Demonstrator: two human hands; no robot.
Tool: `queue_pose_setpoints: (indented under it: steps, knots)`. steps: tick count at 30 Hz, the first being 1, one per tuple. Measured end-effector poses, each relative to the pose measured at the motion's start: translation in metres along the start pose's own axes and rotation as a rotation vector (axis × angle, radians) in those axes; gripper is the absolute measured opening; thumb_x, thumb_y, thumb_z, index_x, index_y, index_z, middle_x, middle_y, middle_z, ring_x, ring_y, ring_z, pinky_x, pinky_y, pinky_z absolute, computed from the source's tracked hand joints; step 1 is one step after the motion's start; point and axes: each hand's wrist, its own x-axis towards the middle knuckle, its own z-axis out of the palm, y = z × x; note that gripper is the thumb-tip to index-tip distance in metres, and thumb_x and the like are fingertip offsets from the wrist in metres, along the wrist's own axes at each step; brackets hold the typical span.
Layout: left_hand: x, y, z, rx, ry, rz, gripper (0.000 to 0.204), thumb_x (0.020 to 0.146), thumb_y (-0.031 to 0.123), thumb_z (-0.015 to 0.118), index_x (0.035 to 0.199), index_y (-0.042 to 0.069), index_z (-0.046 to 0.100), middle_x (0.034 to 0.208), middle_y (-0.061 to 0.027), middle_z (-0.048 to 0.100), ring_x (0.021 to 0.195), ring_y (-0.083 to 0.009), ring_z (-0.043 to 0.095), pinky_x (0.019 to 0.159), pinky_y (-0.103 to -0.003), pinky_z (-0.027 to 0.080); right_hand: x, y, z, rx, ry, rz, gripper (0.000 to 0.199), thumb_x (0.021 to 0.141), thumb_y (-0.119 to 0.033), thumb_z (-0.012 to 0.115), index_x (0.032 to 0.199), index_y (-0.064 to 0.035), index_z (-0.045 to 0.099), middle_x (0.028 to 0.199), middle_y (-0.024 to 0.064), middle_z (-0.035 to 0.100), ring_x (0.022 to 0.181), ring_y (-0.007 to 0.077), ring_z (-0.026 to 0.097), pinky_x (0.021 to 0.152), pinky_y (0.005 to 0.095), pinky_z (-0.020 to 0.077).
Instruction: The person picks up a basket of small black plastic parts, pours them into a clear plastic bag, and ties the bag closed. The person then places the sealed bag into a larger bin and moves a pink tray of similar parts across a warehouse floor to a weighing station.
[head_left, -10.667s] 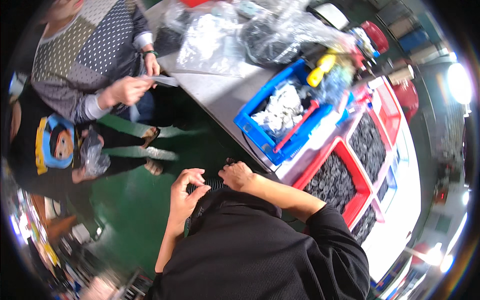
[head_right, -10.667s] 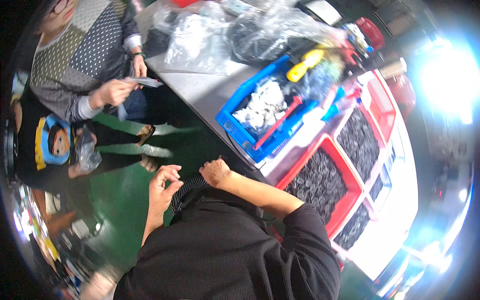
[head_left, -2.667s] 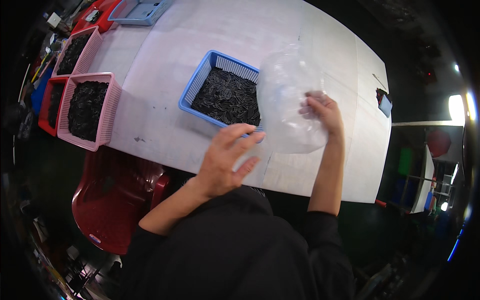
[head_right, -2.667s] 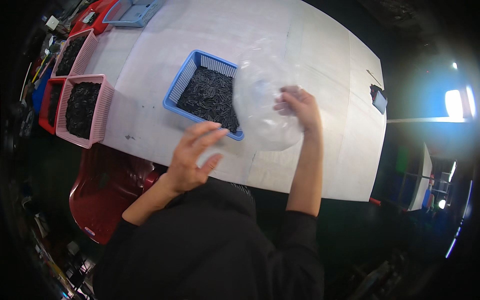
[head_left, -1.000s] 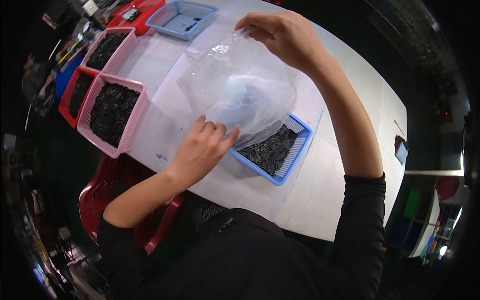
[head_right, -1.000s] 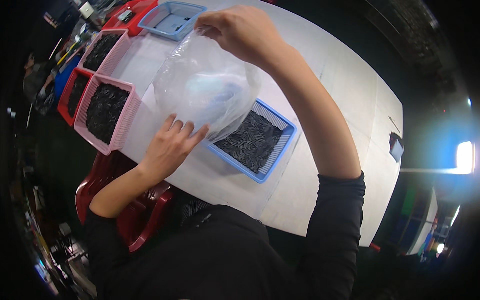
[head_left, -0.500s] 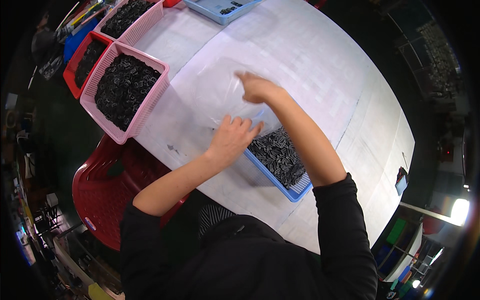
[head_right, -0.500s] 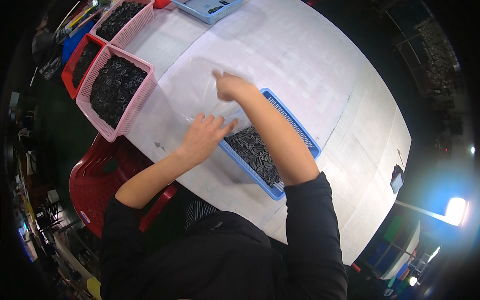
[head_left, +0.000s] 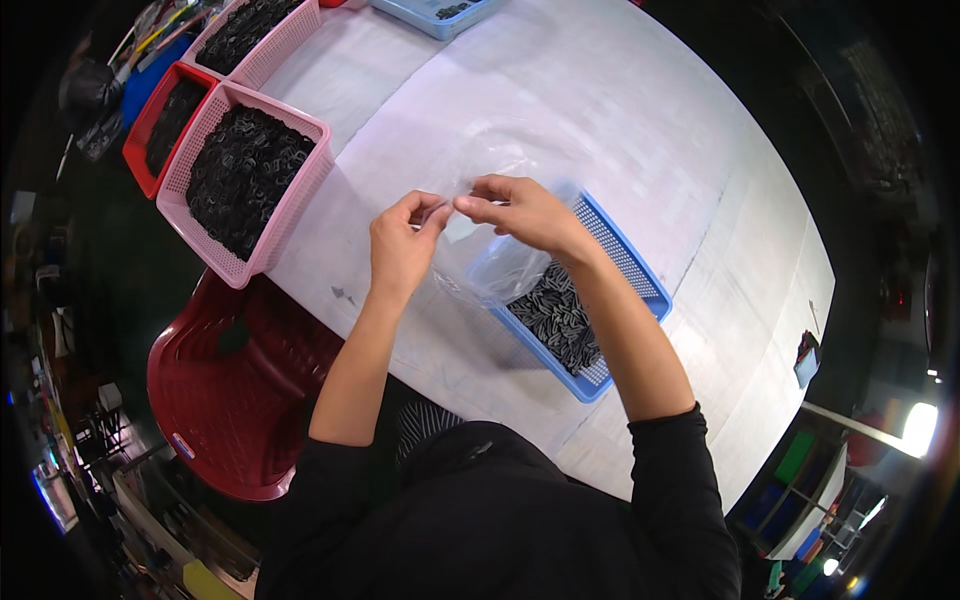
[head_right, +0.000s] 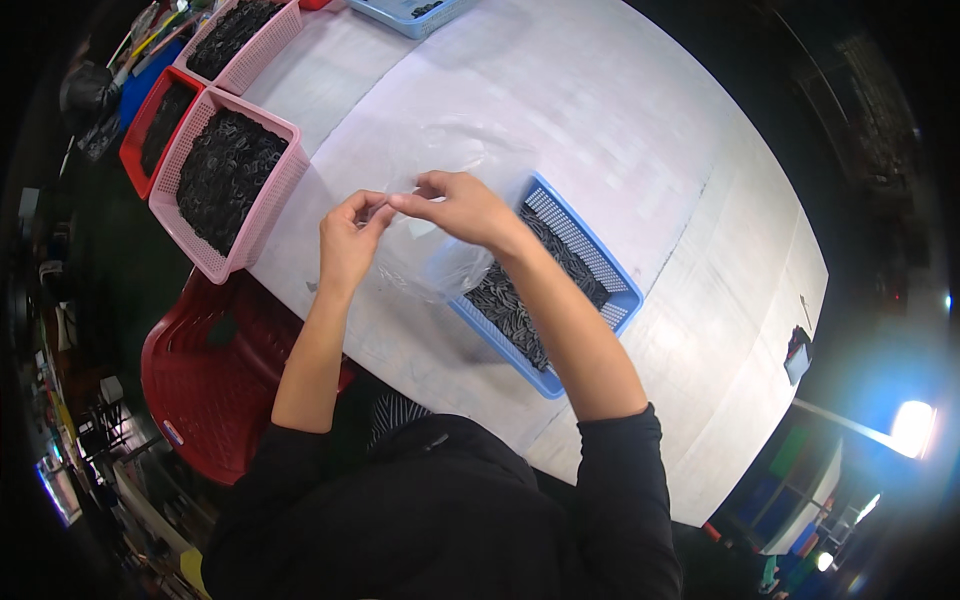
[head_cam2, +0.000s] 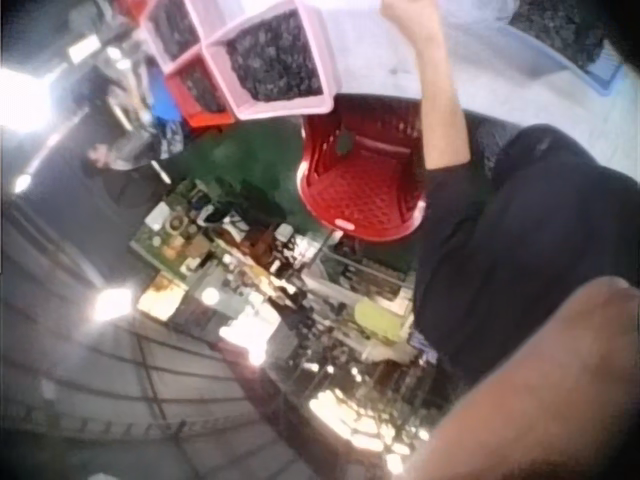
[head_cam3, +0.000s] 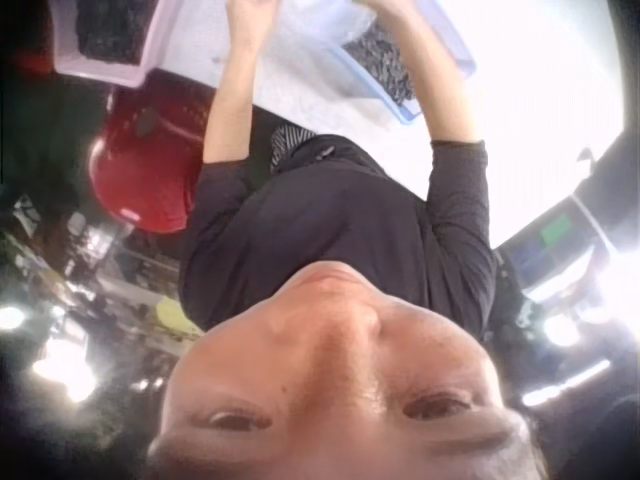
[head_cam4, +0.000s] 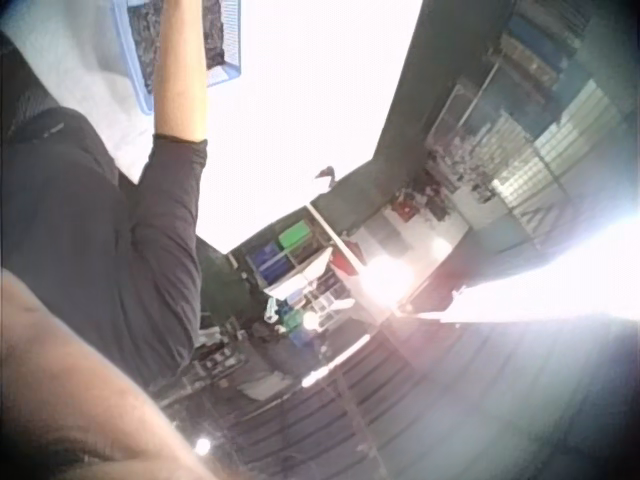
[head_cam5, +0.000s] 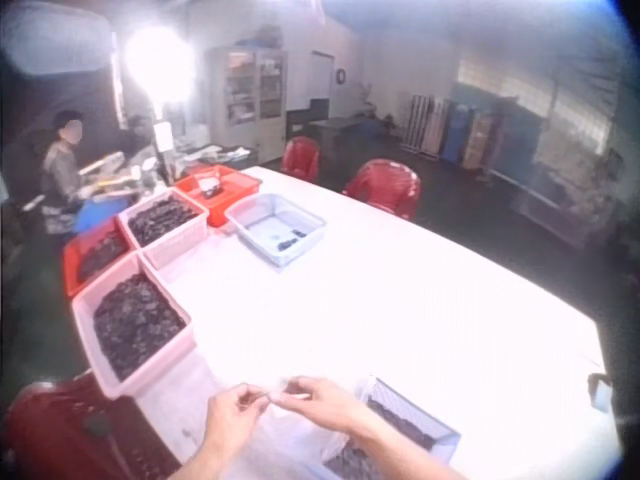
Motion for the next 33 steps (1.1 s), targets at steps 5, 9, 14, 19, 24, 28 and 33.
queue_pose_setpoints:
  steps: [5, 9, 14, 19, 24, 28, 33]
  knots:
    - [-0.007, -0.008, 0.007, -0.185, 0.049, 0.153, 0.013, 0.087, 0.009, 0.058, 0.089, -0.001, 0.066, 0.073, -0.0085, 0.067, 0.067, -0.0173, 0.064, 0.064, -0.028, 0.049, -0.005, 0.003, 0.016, 0.073, 0.253, 0.028, 0.027, 0.087, -0.026, 0.064, 0.089, 0.0009, 0.065, 0.076, 0.0067, 0.067, 0.071, 0.0134, 0.064, 0.064, 0.0249, 0.0473]
    - [-0.004, -0.019, -0.007, 0.076, 0.291, 0.317, 0.011, 0.087, 0.007, 0.057, 0.092, 0.001, 0.065, 0.079, -0.0094, 0.066, 0.069, -0.024, 0.064, 0.063, -0.031, 0.048, -0.028, -0.008, 0.016, 0.272, 0.268, 0.068, 0.023, 0.085, -0.022, 0.065, 0.079, 0.0001, 0.063, 0.073, 0.0071, 0.067, 0.071, 0.0148, 0.066, 0.06, 0.0282, 0.0502]
    - [-0.026, 0.005, -0.002, 0.237, 0.278, 0.482, 0.014, 0.085, 0.007, 0.059, 0.097, 0.005, 0.066, 0.079, -0.0093, 0.061, 0.07, -0.0285, 0.06, 0.061, -0.035, 0.047, -0.038, -0.04, 0.021, 0.138, 0.28, -0.028, 0.026, 0.085, -0.024, 0.064, 0.077, 0.0, 0.061, 0.072, 0.0049, 0.064, 0.07, 0.014, 0.064, 0.061, 0.0273, 0.0479]
    - [-0.041, 0.002, -0.009, 0.205, 0.039, 0.388, 0.022, 0.089, 0.014, 0.056, 0.108, 0.007, 0.064, 0.088, -0.0082, 0.063, 0.078, -0.0216, 0.062, 0.066, -0.033, 0.047, -0.058, -0.047, 0.006, 0.177, 0.3, -0.173, 0.019, 0.085, -0.016, 0.058, 0.086, 0.0021, 0.065, 0.087, 0.0028, 0.067, 0.077, 0.0124, 0.057, 0.07, 0.0274, 0.046]
    - [0.0, -0.065, -0.036, -0.189, 0.116, 0.127, 0.042, 0.097, 0.038, 0.043, 0.117, 0.006, 0.061, 0.114, -0.0114, 0.062, 0.104, -0.0183, 0.058, 0.084, -0.027, 0.043, -0.122, -0.004, -0.012, 0.299, 0.324, -0.163, 0.026, 0.074, -0.013, 0.056, 0.091, 0.0037, 0.066, 0.101, 0.0121, 0.065, 0.093, 0.0197, 0.06, 0.083, 0.0304, 0.0465]
    - [0.024, -0.141, 0.019, -0.315, -0.276, -0.623, 0.049, 0.094, 0.047, 0.046, 0.115, 0.007, 0.062, 0.117, -0.0114, 0.06, 0.108, -0.0232, 0.055, 0.088, -0.029, 0.041, -0.155, 0.051, -0.013, 0.649, 0.315, -0.217, 0.017, 0.068, -0.006, 0.053, 0.077, 0.003, 0.065, 0.109, 0.0173, 0.064, 0.104, 0.0267, 0.058, 0.091, 0.0369, 0.0434]
    - [0.035, -0.123, 0.062, -0.272, -0.631, -0.444, 0.038, 0.092, 0.041, 0.052, 0.104, 0.007, 0.065, 0.081, -0.0028, 0.063, 0.075, -0.0142, 0.057, 0.07, -0.028, 0.044, -0.166, 0.094, -0.013, 0.676, 0.36, -0.197, 0.024, 0.056, -0.008, 0.048, 0.069, 0.0053, 0.063, 0.104, 0.0158, 0.065, 0.106, 0.0344, 0.059, 0.095, 0.0455, 0.0446]
